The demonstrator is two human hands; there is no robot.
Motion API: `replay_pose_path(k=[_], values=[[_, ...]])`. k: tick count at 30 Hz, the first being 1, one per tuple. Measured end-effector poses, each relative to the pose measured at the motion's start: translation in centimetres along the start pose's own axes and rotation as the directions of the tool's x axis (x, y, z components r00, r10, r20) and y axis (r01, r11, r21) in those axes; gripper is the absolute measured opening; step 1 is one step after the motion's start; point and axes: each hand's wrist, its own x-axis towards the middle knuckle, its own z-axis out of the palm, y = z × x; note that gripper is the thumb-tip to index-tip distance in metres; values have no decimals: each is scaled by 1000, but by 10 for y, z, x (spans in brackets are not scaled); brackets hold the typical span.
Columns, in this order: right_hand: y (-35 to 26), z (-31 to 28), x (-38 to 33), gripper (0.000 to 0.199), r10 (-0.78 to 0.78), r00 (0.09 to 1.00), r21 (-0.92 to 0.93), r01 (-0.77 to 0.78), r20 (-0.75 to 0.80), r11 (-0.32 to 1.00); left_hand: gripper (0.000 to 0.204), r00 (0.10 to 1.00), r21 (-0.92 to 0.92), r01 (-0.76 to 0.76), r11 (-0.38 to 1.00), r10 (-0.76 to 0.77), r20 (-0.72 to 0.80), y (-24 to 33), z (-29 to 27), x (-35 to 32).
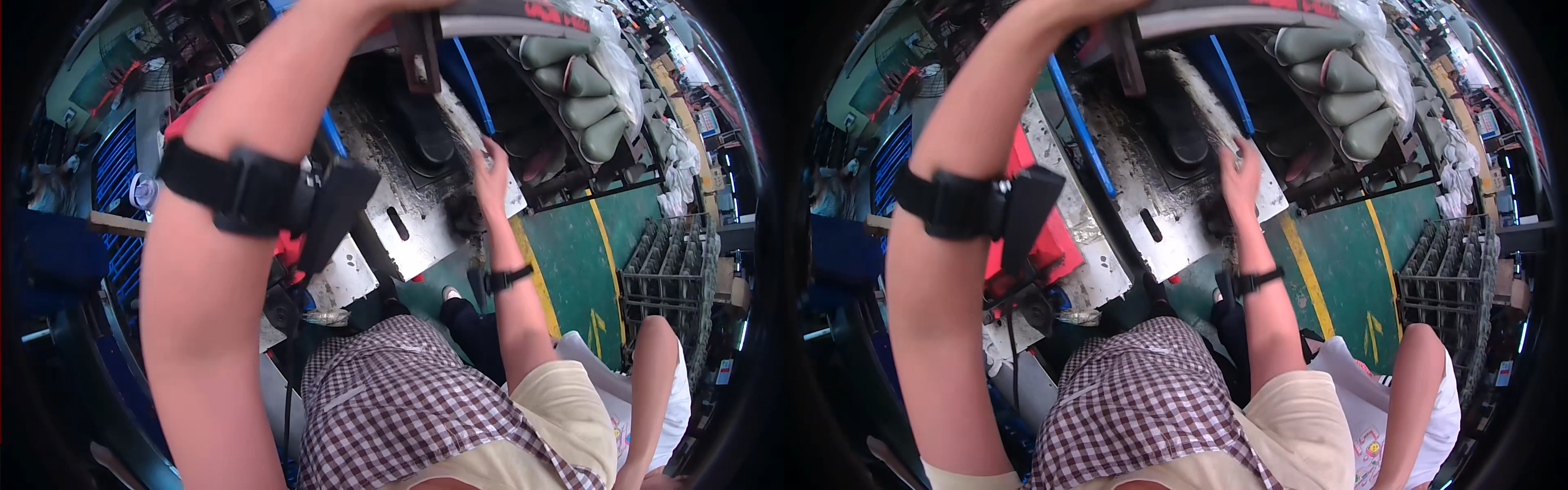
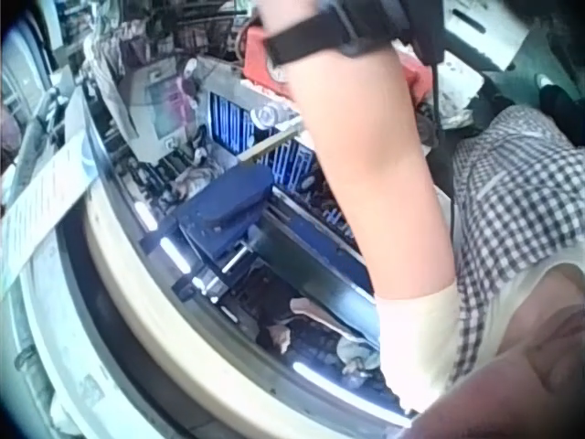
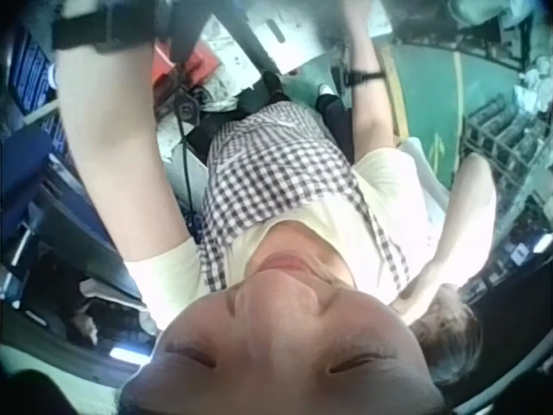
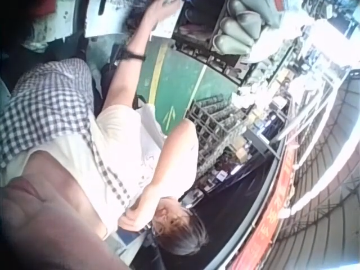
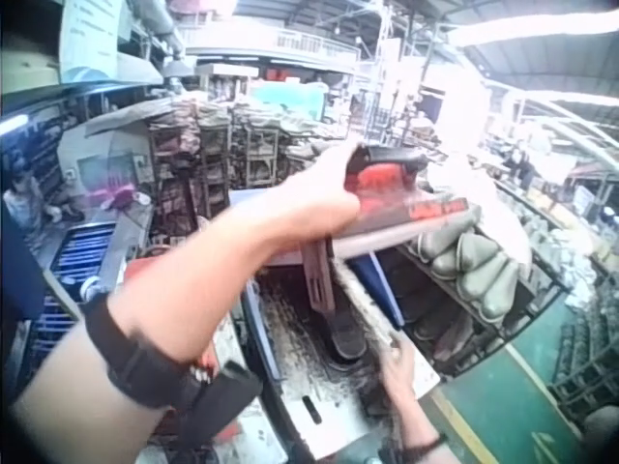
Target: Operating a shoe lasting machine to shape footwear components during manufacturing.
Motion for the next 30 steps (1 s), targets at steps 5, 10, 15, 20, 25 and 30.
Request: replay_pose_path(k=[5, 10, 15, 20, 25, 30], values=[[45, -59, -118, 22, 424, 883, 151, -399, -203, 904, 77, 980, 269, -100, 958, 142, -138, -19, 85, -65], [25, -80, -188, 39, 772, 564, 384, -809, 293, 445, 87, 986, 240, -140, 961, 159, -59, -27, 148, -148], [-7, -94, -194, 39, 682, 327, 502, -862, 654, -67, 82, 987, 333, -160, 929, 153, 46, -66, 212, -213], [3, -98, -192, 33, 674, 313, 607, -753, 670, -254, 72, 971, 483, -230, 845, 170, 166, -108, 255, -255], [31, -98, -163, 34, 811, 186, 725, -587, 555, -361, 68, 971, 519, -229, 824, 158, 177, -124, 276, -267], [74, -89, -87, 24, 760, 604, 695, -653, 240, 299, 64, 969, 494, -245, 834, 202, 138, -128, 275, -265]])
